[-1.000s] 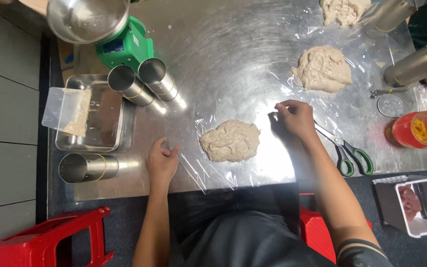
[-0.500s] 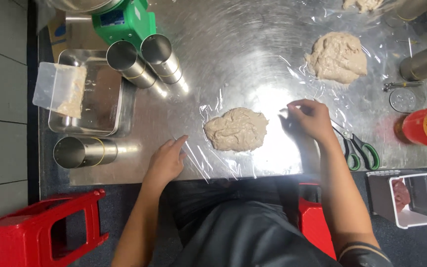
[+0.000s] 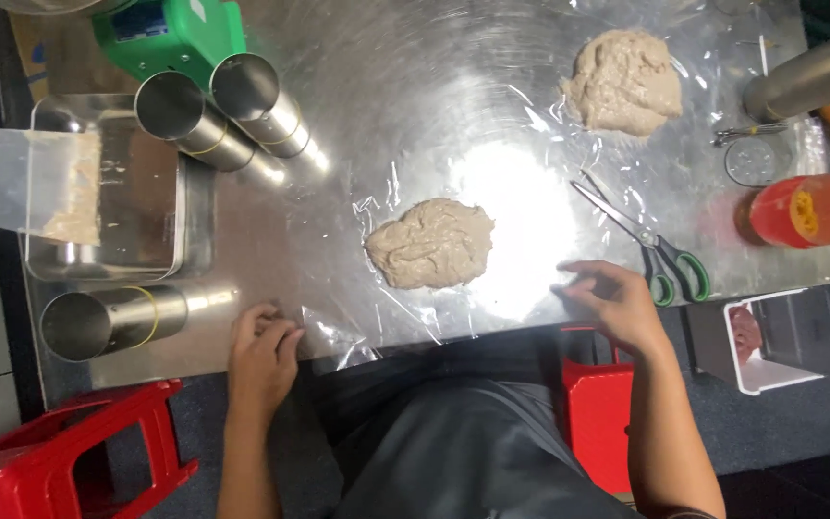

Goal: Wrapping portions of dough in plastic film and placing them into metal cylindrical molds for shaping.

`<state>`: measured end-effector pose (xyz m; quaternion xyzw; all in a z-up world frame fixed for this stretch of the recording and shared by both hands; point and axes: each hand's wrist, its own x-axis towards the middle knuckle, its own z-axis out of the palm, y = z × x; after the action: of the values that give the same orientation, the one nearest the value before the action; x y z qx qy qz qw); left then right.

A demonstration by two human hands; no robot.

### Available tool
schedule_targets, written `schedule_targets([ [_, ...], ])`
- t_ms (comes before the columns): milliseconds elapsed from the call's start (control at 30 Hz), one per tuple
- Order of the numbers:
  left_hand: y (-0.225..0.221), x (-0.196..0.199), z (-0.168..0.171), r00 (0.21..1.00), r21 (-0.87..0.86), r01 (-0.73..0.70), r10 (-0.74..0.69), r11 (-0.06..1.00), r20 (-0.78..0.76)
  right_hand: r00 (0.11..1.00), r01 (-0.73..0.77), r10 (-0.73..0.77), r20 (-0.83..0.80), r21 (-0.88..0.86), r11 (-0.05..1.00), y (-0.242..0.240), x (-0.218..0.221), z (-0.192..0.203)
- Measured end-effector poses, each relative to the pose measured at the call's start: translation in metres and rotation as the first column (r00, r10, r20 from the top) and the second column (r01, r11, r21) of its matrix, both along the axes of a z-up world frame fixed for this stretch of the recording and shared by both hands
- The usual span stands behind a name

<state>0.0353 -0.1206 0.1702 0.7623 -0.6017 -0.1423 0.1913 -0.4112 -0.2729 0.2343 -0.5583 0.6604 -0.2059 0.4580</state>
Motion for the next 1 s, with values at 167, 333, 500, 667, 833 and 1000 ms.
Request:
schedule_targets([
  [167,0.02,-0.014,-0.004,0.995,-0.251,0.095,-0.088,0.963,0.041,0.993,0.006,-0.008,0.118,0.019,1.0,-0.001,-0.012,-0.001],
  [333,0.003,-0.108,0.02,0.964,-0.391,0.253,-0.266,0.885,0.02,0.974,-0.014,-0.013,-0.224,-0.122,0.992,-0.013,-0.019,-0.021],
  [500,-0.012,-0.177,-0.064,0.853,-0.326,0.519,-0.454,0.79,0.257,0.985,-0.17,0.129,-0.111,-0.685,0.709,-0.084,0.049,-0.043],
  [667,-0.022,-0.182,-0.057,0.864,-0.477,0.497,-0.363,0.725,0.35,0.818,-0.564,0.387,-0.426,-0.456,0.689,-0.17,0.154,-0.058],
  [833,-0.023,-0.18,-0.06,0.881,-0.556,0.466,-0.307,0.688,0.359,0.582,-0.729,0.55,-0.599,-0.085,0.679,-0.203,0.197,-0.076],
  [1000,-0.035,-0.175,-0.058,0.887,-0.589,0.459,-0.383,0.665,0.258,0.494,-0.777,0.591,-0.638,-0.018,0.63,-0.195,0.2,-0.046],
])
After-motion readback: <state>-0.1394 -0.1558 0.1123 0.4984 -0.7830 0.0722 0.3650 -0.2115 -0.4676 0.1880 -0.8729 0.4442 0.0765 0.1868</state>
